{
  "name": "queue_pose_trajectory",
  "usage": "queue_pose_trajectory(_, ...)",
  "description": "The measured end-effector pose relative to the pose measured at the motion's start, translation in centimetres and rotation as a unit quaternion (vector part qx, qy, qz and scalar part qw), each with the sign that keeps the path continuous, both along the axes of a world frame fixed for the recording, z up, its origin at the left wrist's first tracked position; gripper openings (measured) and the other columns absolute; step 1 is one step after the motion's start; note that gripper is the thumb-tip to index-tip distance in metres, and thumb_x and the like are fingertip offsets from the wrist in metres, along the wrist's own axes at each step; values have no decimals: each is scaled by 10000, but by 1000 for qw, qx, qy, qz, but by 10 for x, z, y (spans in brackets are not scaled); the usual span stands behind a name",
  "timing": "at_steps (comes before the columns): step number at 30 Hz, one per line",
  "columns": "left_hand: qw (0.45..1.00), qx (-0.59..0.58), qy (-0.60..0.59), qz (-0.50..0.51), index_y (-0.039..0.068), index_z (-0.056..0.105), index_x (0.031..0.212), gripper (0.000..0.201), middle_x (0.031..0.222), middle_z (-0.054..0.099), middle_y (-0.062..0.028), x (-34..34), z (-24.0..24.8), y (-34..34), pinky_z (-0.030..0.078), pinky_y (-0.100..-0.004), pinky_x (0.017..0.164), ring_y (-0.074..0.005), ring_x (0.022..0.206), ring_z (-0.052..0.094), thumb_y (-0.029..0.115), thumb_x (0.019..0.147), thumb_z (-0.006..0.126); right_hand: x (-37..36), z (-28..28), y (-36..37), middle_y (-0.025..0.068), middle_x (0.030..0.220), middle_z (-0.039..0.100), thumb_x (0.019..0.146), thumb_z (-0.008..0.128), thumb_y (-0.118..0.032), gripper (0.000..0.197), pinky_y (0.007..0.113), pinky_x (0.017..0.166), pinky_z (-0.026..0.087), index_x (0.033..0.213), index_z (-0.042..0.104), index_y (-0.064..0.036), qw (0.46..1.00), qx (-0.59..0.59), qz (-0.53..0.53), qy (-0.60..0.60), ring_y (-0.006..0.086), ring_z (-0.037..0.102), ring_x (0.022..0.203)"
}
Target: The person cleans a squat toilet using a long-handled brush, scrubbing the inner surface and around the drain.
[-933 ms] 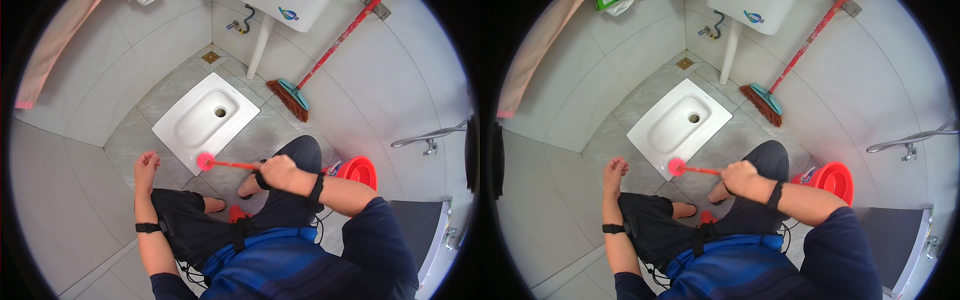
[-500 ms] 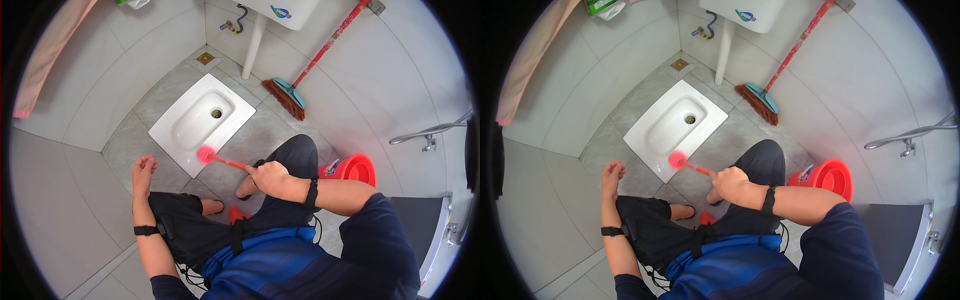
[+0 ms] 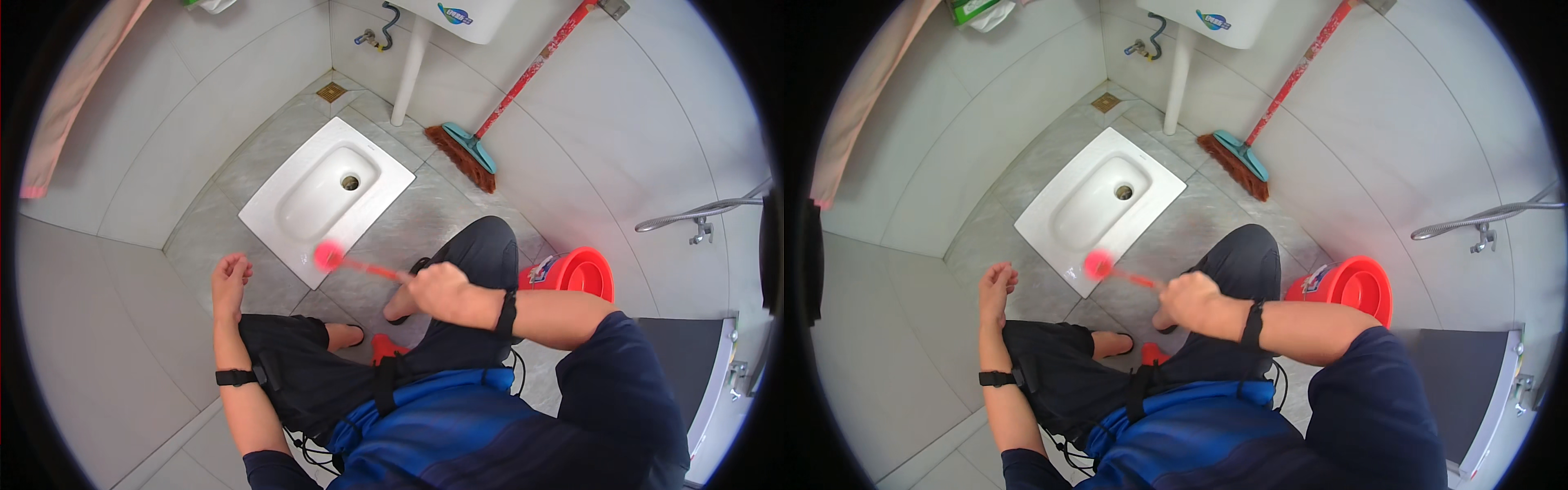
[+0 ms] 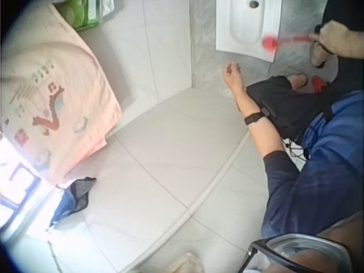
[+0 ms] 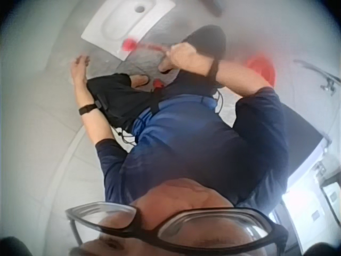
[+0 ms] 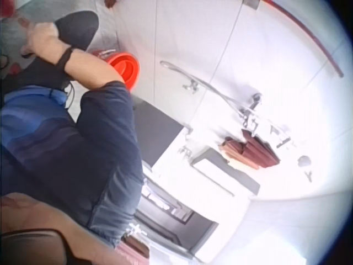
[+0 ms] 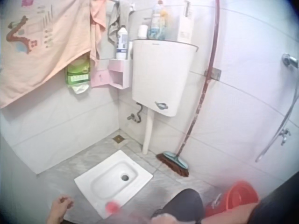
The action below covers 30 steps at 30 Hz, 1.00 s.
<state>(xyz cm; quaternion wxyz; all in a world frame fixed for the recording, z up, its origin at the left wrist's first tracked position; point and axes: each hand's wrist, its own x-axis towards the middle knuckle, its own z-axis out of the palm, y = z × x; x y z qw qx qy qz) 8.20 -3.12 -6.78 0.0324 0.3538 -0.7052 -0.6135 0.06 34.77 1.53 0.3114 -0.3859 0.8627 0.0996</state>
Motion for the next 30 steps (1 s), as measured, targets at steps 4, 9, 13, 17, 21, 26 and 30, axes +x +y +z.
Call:
queue_pose_trajectory(4, 1000, 2, -8, -9, 34, 617, 1062, 216, 902, 654, -34, 2, 0, 1, 449, -242, 713, -100, 800, 582, 203, 930, 601, -7, 6, -3, 155, 950, 709, 866, 590, -368, 411, 354, 767, 553, 1145, 644, -70, 999, 12, 8, -37, 289, 701, 905)
queue_pose_trajectory(9, 1000, -1, -5, 9, 34, 616, 1064, 209, 900, 654, -33, 4, 1, 1, 454, -241, 718, -103, 802, 588, 194, 932, 593, -69, -4, 43, 130, 932, 715, 888, 517, -175, 270, 410, 724, 573, 1079, 675, -69, 991, 46, -77, 95, 295, 705, 893)
queue_pose_trajectory(13, 1000, 11, -1, 18, 33, 613, 1066, 210, 905, 656, -36, 9, -4, -7, 457, -241, 722, -104, 803, 589, 187, 924, 598, -77, -16, 41, 149, 909, 705, 869, 523, -141, 364, 425, 709, 564, 1225, 593, -108, 985, 31, -86, 147, 318, 699, 843)
queue_pose_trajectory(17, 1000, 7, -8, 7, 32, 609, 1071, 216, 910, 657, -37, 3, 0, 1, 457, -243, 724, -104, 806, 588, 184, 918, 601, -63, -1, 39, 169, 884, 694, 866, 535, -139, 458, 440, 695, 556, 1322, 544, -167, 993, 21, -74, 89, 350, 688, 808)
queue_pose_trajectory(21, 1000, 4, -12, -3, 28, 607, 1073, 220, 913, 658, -40, 3, 3, 1, 457, -247, 726, -106, 808, 590, 183, 917, 602, -64, 5, 58, 199, 934, 654, 849, 595, -170, 345, 442, 757, 534, 1187, 651, -126, 984, -78, -123, 106, 355, 660, 858)
queue_pose_trajectory(26, 1000, 6, -7, 3, 26, 609, 1075, 222, 914, 659, -42, 5, 2, -2, 458, -250, 723, -107, 804, 591, 184, 919, 600, -47, 16, 54, 201, 950, 621, 816, 637, -69, 306, 436, 767, 520, 1119, 673, -76, 960, -223, -130, 111, 360, 641, 862)
queue_pose_trajectory(30, 1000, 5, -4, -3, 24, 611, 1074, 221, 905, 658, -42, 5, 1, -1, 458, -252, 717, -109, 797, 592, 181, 920, 600, -28, 20, 19, 160, 888, 631, 796, 634, 3, 238, 394, 690, 521, 1027, 670, -40, 897, -407, -138, 101, 341, 642, 791)
